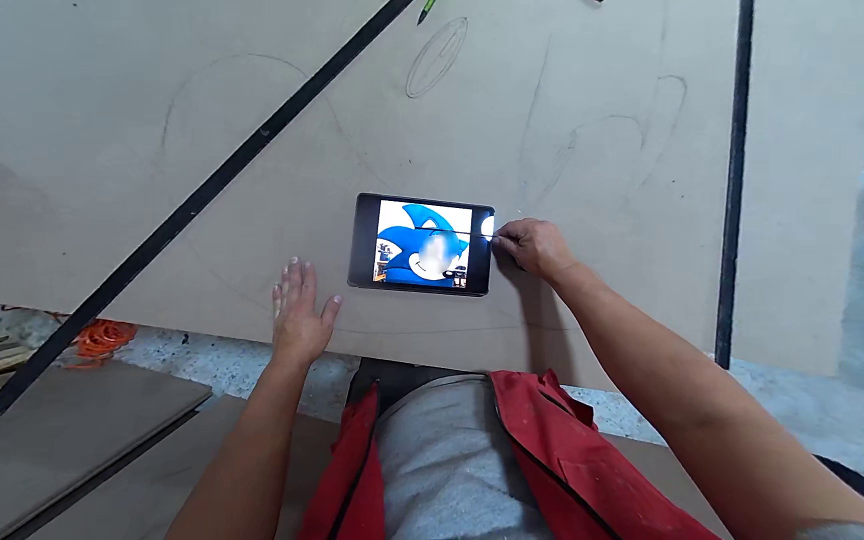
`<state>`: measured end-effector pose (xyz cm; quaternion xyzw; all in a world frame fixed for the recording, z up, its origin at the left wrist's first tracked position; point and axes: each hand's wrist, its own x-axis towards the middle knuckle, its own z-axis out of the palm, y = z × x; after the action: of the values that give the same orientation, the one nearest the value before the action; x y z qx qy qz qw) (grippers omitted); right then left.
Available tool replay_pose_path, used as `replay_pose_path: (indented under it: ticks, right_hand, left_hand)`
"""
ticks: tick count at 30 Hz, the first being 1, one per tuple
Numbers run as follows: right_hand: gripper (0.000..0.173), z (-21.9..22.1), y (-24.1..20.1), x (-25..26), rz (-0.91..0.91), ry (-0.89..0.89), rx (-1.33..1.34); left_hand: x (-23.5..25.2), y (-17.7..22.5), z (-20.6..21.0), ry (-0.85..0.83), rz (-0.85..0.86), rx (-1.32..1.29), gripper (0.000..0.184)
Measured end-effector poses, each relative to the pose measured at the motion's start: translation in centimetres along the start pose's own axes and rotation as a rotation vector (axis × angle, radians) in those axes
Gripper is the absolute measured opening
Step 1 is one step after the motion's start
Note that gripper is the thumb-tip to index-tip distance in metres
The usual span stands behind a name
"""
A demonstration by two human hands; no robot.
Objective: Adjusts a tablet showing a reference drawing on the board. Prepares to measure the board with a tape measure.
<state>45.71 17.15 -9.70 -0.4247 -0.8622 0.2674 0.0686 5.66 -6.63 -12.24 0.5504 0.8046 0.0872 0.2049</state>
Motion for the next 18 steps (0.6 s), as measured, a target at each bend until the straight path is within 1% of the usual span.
replay_pose_path:
  ticks: [8,18]
  right_hand:
    - [0.027,-0.06,-0.1,-0.04,0.02,-0.015,0.011]
    - [0.028,0.01,-0.02,0.11,0.005,-0.017,0.01]
  left_hand:
    - [0.06,-0.19,0.06,-0.003,0.007,0.01,0.082]
    - [0.05,-0.22,-0.11,-0.006,0.012,0.042,0.083]
